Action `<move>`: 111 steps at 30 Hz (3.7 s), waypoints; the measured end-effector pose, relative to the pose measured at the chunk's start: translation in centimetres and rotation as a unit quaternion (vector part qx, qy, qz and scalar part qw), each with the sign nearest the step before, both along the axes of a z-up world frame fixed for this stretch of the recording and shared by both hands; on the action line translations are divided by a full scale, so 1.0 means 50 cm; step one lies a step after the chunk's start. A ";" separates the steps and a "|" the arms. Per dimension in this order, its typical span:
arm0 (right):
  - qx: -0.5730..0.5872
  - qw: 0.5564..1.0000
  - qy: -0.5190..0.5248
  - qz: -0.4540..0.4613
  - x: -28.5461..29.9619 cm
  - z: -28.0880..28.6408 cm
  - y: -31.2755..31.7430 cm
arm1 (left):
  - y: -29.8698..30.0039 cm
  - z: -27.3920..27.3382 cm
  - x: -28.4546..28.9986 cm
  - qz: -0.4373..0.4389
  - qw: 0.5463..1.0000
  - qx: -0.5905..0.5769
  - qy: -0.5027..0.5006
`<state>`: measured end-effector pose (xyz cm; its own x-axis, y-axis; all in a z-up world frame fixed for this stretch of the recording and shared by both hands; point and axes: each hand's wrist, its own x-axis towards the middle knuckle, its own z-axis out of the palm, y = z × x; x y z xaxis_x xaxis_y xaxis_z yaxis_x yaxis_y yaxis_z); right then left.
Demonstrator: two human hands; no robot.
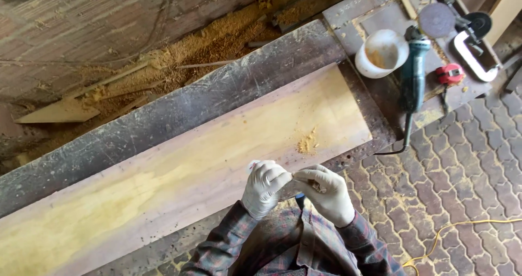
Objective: The person spreads sawdust by hand across a section of a long wooden board on the workbench, then picks up a small white bottle and squeezes liquid along the board's edge, dispensing it in a line while steadying the board with the other hand.
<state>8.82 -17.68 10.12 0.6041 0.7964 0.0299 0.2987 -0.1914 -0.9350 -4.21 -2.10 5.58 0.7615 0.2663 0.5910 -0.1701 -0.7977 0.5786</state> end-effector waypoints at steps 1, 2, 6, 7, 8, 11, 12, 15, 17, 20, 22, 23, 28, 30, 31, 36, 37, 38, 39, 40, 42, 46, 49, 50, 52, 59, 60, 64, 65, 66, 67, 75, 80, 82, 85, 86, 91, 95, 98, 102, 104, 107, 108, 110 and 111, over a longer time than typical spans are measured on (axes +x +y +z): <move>0.001 1.000 -0.002 -0.001 0.007 0.003 -0.009 | -0.007 0.003 0.008 -0.001 1.000 0.001 -0.002; -0.014 1.000 -0.020 -0.004 0.014 0.005 -0.018 | -0.013 0.004 0.017 0.012 1.000 0.025 0.013; -0.022 0.989 -0.147 0.001 0.042 0.025 -0.037 | -0.036 0.030 0.042 0.045 0.993 0.092 0.062; -0.021 0.989 -0.146 -0.001 0.049 0.022 -0.041 | -0.043 0.034 0.047 0.043 0.993 0.093 0.063; -0.021 0.973 -0.228 0.011 0.056 0.019 -0.046 | -0.050 0.038 0.052 0.055 0.989 0.110 0.086; -0.092 0.939 -0.326 0.062 0.076 -0.017 -0.066 | -0.068 0.046 0.069 0.058 0.979 0.125 0.151; -0.160 0.920 -0.340 0.107 0.084 -0.033 -0.073 | -0.073 0.049 0.076 0.056 0.971 0.123 0.195; -0.085 0.924 -0.357 0.105 0.093 -0.030 -0.074 | -0.083 0.046 0.090 0.038 0.960 0.089 0.264; -0.062 0.917 -0.379 0.107 0.101 -0.023 -0.074 | -0.088 0.041 0.098 0.033 0.966 0.056 0.250; -0.097 0.904 -0.398 0.120 0.136 -0.118 -0.084 | -0.079 -0.008 0.092 0.035 0.973 -0.014 0.227; -0.158 0.896 -0.394 0.131 0.188 -0.155 -0.099 | -0.073 -0.023 0.088 0.041 0.974 -0.054 0.217; -0.138 0.934 -0.328 0.030 0.221 -0.146 -0.103 | -0.068 -0.014 0.086 0.064 0.968 -0.095 0.222; -0.046 0.950 -0.303 -0.054 0.222 -0.035 -0.079 | -0.043 0.027 0.070 0.096 0.930 -0.279 0.219; -0.137 0.964 -0.228 0.017 0.219 -0.053 -0.077 | -0.035 0.011 0.068 -0.011 0.866 -0.444 0.228; -0.136 0.964 -0.229 0.019 0.213 -0.054 -0.076 | -0.032 0.012 0.067 -0.009 0.867 -0.445 0.226; 0.043 0.928 -0.351 0.120 0.166 0.062 -0.030 | -0.028 0.015 0.065 -0.109 0.755 -0.592 0.258; 0.040 0.928 -0.352 0.119 0.161 0.055 -0.027 | -0.027 0.018 0.068 -0.112 0.754 -0.593 0.259; -0.014 0.902 -0.399 0.167 0.156 0.049 -0.023 | -0.027 0.021 0.072 -0.117 0.756 -0.590 0.259; -0.068 0.869 -0.442 0.213 0.151 0.043 -0.020 | -0.026 0.024 0.075 -0.122 0.758 -0.587 0.259; -0.070 0.869 -0.442 0.212 0.149 0.038 -0.023 | -0.025 0.026 0.078 -0.124 0.757 -0.587 0.259; -0.073 0.835 -0.504 0.207 0.146 0.027 -0.029 | -0.024 0.029 0.081 -0.105 0.781 -0.550 0.277; -0.063 0.912 -0.352 0.202 0.124 -0.045 -0.051 | -0.031 0.044 0.076 -0.045 0.925 -0.286 0.248; -0.127 0.964 0.229 0.050 0.108 -0.074 -0.056 | -0.020 0.080 0.080 -0.023 0.986 0.073 0.150; -0.107 0.917 0.385 -0.006 0.098 -0.100 -0.067 | -0.012 0.086 0.082 -0.035 0.981 0.149 0.119; -0.083 0.841 0.532 -0.058 0.090 -0.107 -0.091 | 0.005 0.092 0.080 -0.045 0.970 0.223 0.088; 0.048 0.947 0.305 -0.084 0.167 -0.007 -0.176 | 0.052 -0.009 0.055 0.043 0.994 -0.050 0.083; 0.083 0.938 0.326 -0.087 0.175 0.002 -0.162 | 0.040 -0.039 0.060 0.015 0.977 -0.181 0.114; -0.028 0.995 0.035 -0.087 0.147 0.058 -0.075 | -0.018 -0.036 0.087 -0.151 0.835 -0.488 0.205; -0.022 0.997 -0.067 -0.043 0.143 0.066 -0.065 | -0.027 -0.031 0.086 -0.160 0.796 -0.539 0.225; -0.016 0.986 -0.168 0.002 0.140 0.074 -0.056 | -0.036 -0.025 0.085 -0.169 0.754 -0.587 0.243; -0.018 0.986 -0.167 -0.002 0.140 0.065 -0.056 | -0.034 -0.021 0.087 -0.171 0.752 -0.587 0.246; -0.042 0.892 -0.397 0.213 0.155 0.054 -0.048 | -0.017 0.003 0.100 -0.150 0.809 -0.488 0.291; -0.050 0.867 -0.431 0.244 0.153 0.011 -0.057 | -0.006 0.032 0.111 -0.157 0.796 -0.484 0.328; -0.060 0.866 -0.432 0.246 0.151 -0.012 -0.058 | -0.010 0.033 0.113 -0.151 0.804 -0.464 0.340; -0.071 0.926 -0.316 0.193 0.152 -0.011 -0.054 | -0.025 0.014 0.117 -0.123 0.872 -0.398 0.257; -0.053 0.954 -0.249 0.157 0.151 -0.010 -0.054 | -0.029 0.010 0.119 -0.086 0.918 -0.303 0.242; -0.043 0.995 -0.033 0.079 0.167 -0.079 -0.072 | -0.048 0.044 0.124 0.072 0.986 0.073 0.128; -0.115 0.960 0.254 -0.035 0.186 -0.070 -0.080 | -0.042 0.028 0.129 0.051 0.996 0.040 0.058; -0.108 0.960 0.257 -0.015 0.173 -0.043 -0.071 | -0.053 0.009 0.135 0.023 0.997 -0.072 0.024; -0.009 0.987 0.142 0.073 0.133 -0.034 -0.037 | -0.107 -0.058 0.149 -0.072 0.828 -0.556 -0.008; 0.030 0.980 0.185 0.060 0.102 -0.128 -0.057 | -0.124 -0.059 0.147 -0.068 0.825 -0.561 0.002; 0.087 0.972 0.216 0.027 0.078 -0.196 -0.073 | -0.140 -0.037 0.150 -0.043 0.833 -0.552 0.001; 0.106 0.974 0.202 0.008 0.073 -0.207 -0.076 | -0.144 -0.026 0.152 -0.023 0.844 -0.535 -0.012; 0.106 0.976 0.192 0.000 0.065 -0.195 -0.070 | -0.129 -0.002 0.154 -0.037 0.856 -0.516 0.002; 0.105 0.978 0.181 -0.006 0.061 -0.189 -0.069 | -0.124 0.009 0.155 -0.050 0.866 -0.498 0.014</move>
